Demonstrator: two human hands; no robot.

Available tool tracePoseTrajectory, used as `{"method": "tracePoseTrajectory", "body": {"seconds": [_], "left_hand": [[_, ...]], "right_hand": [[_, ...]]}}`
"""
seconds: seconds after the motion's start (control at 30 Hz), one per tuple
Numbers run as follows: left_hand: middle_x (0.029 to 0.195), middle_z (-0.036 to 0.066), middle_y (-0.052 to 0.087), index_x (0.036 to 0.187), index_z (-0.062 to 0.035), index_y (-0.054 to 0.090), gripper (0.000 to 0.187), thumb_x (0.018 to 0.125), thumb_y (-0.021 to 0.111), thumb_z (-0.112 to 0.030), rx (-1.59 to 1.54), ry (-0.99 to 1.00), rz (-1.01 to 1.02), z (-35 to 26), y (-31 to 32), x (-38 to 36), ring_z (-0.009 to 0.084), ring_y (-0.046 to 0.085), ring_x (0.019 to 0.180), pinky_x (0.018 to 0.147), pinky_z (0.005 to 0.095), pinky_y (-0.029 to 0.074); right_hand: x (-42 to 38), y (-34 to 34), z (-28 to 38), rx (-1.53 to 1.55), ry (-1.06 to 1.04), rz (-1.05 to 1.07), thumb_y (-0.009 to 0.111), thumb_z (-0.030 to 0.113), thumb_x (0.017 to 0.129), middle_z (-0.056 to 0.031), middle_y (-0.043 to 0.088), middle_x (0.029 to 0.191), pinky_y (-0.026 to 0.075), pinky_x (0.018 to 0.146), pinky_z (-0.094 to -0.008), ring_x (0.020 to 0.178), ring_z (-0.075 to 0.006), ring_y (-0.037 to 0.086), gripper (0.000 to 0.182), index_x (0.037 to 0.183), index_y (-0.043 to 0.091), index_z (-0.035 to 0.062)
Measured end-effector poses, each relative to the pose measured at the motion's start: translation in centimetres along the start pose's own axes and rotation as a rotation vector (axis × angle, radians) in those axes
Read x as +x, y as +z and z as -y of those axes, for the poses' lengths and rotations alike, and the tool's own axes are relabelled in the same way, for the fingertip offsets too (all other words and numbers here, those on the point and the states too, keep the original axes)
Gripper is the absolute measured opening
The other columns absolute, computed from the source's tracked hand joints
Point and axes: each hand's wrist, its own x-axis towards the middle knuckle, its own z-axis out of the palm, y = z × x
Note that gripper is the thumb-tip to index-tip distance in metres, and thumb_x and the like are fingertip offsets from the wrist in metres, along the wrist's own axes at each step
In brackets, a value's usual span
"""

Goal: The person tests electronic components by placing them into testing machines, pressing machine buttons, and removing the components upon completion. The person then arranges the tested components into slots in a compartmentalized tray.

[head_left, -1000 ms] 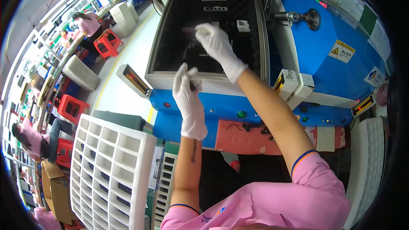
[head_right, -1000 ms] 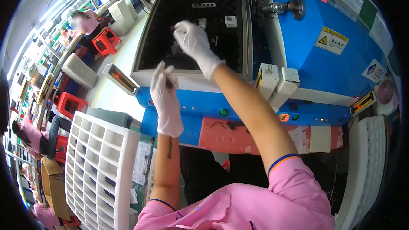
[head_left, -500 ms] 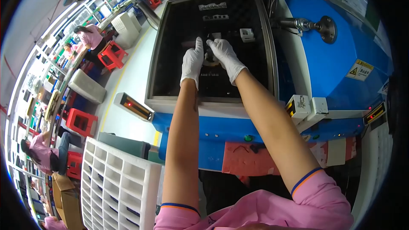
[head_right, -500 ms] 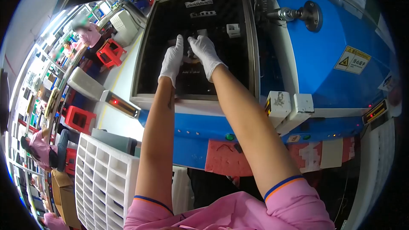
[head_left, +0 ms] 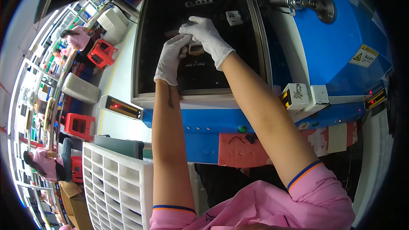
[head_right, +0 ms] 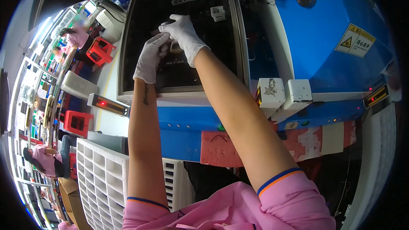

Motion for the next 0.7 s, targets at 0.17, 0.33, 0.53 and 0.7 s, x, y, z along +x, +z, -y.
{"method": "tracePoseTrajectory", "body": {"seconds": [0.17, 0.33, 0.53, 0.7], "left_hand": [[0.071, -0.001, 0.056, 0.095, -0.0009, 0.063, 0.019, 0.089, 0.056, -0.018, 0.042, -0.022, 0.118, -0.4, 0.0, -0.1, 0.0030, 0.038, 0.052, 0.046, 0.0168, 0.028], [0.073, 0.001, 0.059, 0.092, -0.0009, 0.064, 0.016, 0.084, 0.057, -0.012, 0.058, 0.009, 0.023, -1.1, 0.5, -1.1, 0.0044, 0.042, 0.055, 0.048, 0.0185, 0.032], [0.073, 0.004, 0.062, 0.093, -0.0024, 0.067, 0.020, 0.079, 0.054, -0.010, 0.210, -0.063, -0.490, -0.4, -1.2, -1.4, 0.0096, 0.050, 0.059, 0.052, 0.0253, 0.037], [0.072, 0.005, 0.062, 0.091, -0.0028, 0.067, 0.021, 0.077, 0.055, -0.011, 0.436, -0.114, -0.462, -0.2, -1.3, -1.3, 0.0124, 0.055, 0.063, 0.056, 0.0272, 0.040]], "right_hand": [[-0.1, 0.1, 1.0, -0.230, -0.152, 0.015, 0.073, 0.002, 0.068, -0.0092, 0.066, 0.079, 0.052, 0.066, -0.0251, 0.068, -0.0146, 0.063, 0.034, 0.101, 0.065, -0.0018], [0.1, -0.3, 1.5, -0.045, -0.123, -0.040, 0.072, 0.000, 0.069, -0.0066, 0.066, 0.080, 0.053, 0.063, -0.0236, 0.068, -0.0135, 0.063, 0.028, 0.096, 0.066, -0.0001], [-0.3, -0.2, 1.4, -0.109, -0.072, -0.009, 0.073, 0.001, 0.068, -0.0051, 0.066, 0.079, 0.052, 0.055, -0.0235, 0.066, -0.0121, 0.062, 0.026, 0.094, 0.067, 0.0013], [-0.1, -0.1, 1.4, -0.132, -0.067, -0.007, 0.072, 0.000, 0.068, -0.0051, 0.066, 0.079, 0.052, 0.052, -0.0232, 0.065, -0.0119, 0.062, 0.027, 0.094, 0.067, 0.0012]]}}
